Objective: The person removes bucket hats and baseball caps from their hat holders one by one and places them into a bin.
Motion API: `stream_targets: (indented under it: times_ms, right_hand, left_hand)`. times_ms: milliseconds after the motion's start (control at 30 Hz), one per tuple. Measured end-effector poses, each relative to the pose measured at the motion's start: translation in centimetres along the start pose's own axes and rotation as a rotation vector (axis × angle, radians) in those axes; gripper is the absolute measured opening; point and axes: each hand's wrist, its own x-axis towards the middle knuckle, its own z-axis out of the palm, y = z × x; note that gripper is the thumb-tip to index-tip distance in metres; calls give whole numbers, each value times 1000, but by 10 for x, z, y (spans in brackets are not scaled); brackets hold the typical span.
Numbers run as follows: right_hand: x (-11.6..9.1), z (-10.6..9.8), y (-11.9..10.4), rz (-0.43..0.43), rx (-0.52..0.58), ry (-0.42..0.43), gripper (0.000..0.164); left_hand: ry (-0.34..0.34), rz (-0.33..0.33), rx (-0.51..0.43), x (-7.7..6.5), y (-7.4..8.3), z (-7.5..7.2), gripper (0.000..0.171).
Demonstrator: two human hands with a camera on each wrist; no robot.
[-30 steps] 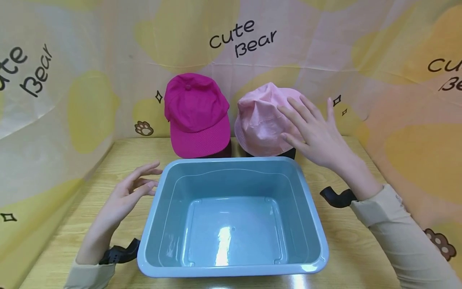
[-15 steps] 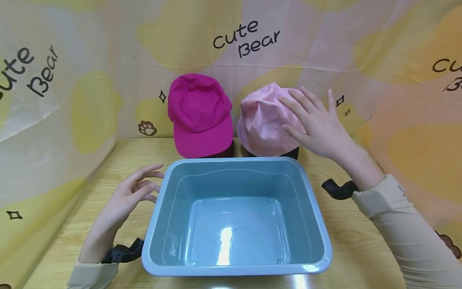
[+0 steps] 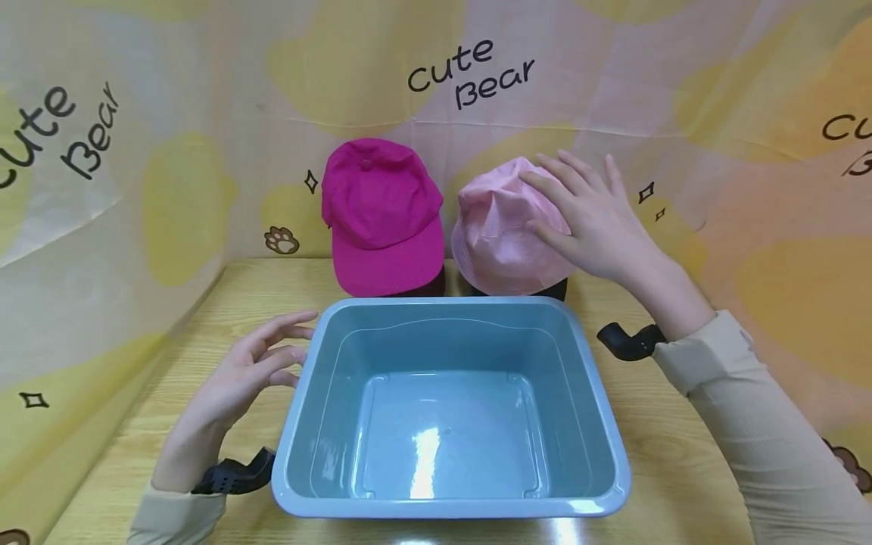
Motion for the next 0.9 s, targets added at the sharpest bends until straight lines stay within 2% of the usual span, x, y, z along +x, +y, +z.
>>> stream_targets:
  times_ms: [300,467,667,900]
  right_hand:
    - [15,-3,0,-19,-15,-33,58]
    - [25,-4,0,-14,13,-69,59]
    - [40,-2,-4,-14,29,-97,54]
    - [54,-1,-9,5,41,-136,53]
  left_hand:
    - [-20,0,-36,0,0,-1,49]
    - [-26,7,-51,1,-2,-3,49]
    - [-21,-9,-45,2,-3,-3,51]
    - [-33,3,-45,5,-4,-4,53]
